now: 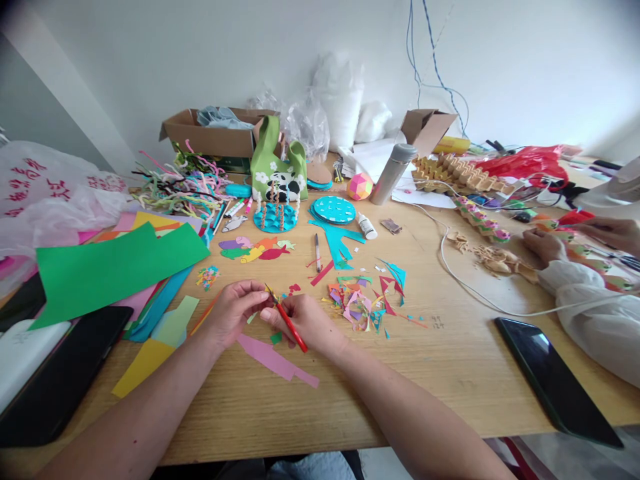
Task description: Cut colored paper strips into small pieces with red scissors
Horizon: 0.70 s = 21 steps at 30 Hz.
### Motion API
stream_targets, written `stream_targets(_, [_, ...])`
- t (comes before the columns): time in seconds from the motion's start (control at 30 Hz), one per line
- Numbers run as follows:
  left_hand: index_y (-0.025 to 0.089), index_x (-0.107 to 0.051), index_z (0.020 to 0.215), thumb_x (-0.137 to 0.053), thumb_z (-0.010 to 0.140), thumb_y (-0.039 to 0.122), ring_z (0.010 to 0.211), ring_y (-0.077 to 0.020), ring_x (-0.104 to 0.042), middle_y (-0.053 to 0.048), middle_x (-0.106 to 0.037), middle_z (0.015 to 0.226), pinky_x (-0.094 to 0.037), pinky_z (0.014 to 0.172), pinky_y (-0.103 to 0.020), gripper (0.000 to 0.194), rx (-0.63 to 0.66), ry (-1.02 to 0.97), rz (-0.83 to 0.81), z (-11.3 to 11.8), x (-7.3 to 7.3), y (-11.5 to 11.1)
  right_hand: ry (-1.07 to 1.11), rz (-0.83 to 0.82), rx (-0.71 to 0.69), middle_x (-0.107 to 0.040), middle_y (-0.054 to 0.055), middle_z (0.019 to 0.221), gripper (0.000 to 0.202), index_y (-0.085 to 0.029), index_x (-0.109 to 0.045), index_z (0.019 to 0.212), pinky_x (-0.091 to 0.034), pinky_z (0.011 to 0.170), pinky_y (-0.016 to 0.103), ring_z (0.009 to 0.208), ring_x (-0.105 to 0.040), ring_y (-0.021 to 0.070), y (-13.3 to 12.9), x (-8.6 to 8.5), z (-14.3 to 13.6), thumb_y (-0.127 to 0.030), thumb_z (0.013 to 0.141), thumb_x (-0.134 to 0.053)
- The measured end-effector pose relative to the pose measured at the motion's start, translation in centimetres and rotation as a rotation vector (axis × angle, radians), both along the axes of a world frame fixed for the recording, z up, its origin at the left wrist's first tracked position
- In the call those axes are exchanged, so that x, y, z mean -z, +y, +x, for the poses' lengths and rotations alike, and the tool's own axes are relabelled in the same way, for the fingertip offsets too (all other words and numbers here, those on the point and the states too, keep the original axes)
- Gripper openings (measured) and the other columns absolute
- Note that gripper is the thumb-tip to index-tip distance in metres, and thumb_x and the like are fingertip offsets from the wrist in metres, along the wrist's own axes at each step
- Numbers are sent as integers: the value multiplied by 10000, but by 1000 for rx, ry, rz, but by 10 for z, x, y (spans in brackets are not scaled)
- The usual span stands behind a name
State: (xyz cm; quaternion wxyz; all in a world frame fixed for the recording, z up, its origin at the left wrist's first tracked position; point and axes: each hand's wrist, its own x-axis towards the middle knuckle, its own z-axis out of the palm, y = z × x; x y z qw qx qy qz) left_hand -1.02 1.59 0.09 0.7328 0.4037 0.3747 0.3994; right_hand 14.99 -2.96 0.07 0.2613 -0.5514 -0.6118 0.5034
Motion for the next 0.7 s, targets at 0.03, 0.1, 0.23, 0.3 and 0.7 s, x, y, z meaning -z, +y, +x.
stream_targets(0.03, [131,-650,618,-740,596,218,576,-120,-583,-37,-661,623,-442,561,-231,127,1,4,1,0,0,0,-4,3,-1,-563,-8,445,510,-159,-512,615,-323,339,166,354,-497,89,0,0,0,-636,776,-602])
stream_targets(0.1, [132,-649,617,-738,596,218,579,-122,-586,-40,-665,628,-443,563,-232,126,3,12,1,0,0,0,-9,3,-2,-565,-5,447,516,-158,-513,611,-320,341,164,355,-495,87,0,0,0,-640,773,-602])
stream_targets(0.23, [134,-652,611,-734,591,215,576,-123,-586,-42,-669,625,-443,561,-232,118,1,12,-3,-1,-1,0,5,-8,0,-555,-11,439,506,-161,-516,622,-322,339,166,357,-506,94,0,2,1,-635,774,-604])
stream_targets(0.3, [132,-657,612,-730,588,209,581,-125,-589,-42,-667,620,-445,566,-232,109,-12,9,-2,-1,-2,1,17,-16,3,-554,-15,442,495,-163,-514,628,-327,337,169,357,-512,99,0,3,1,-626,775,-609])
stream_targets(0.7, [132,-648,634,-744,597,213,587,-119,-596,-33,-670,637,-448,574,-229,131,-2,-8,-14,0,0,0,22,-18,-2,-539,-13,452,482,-164,-497,628,-316,324,158,365,-518,100,0,2,0,-605,788,-607])
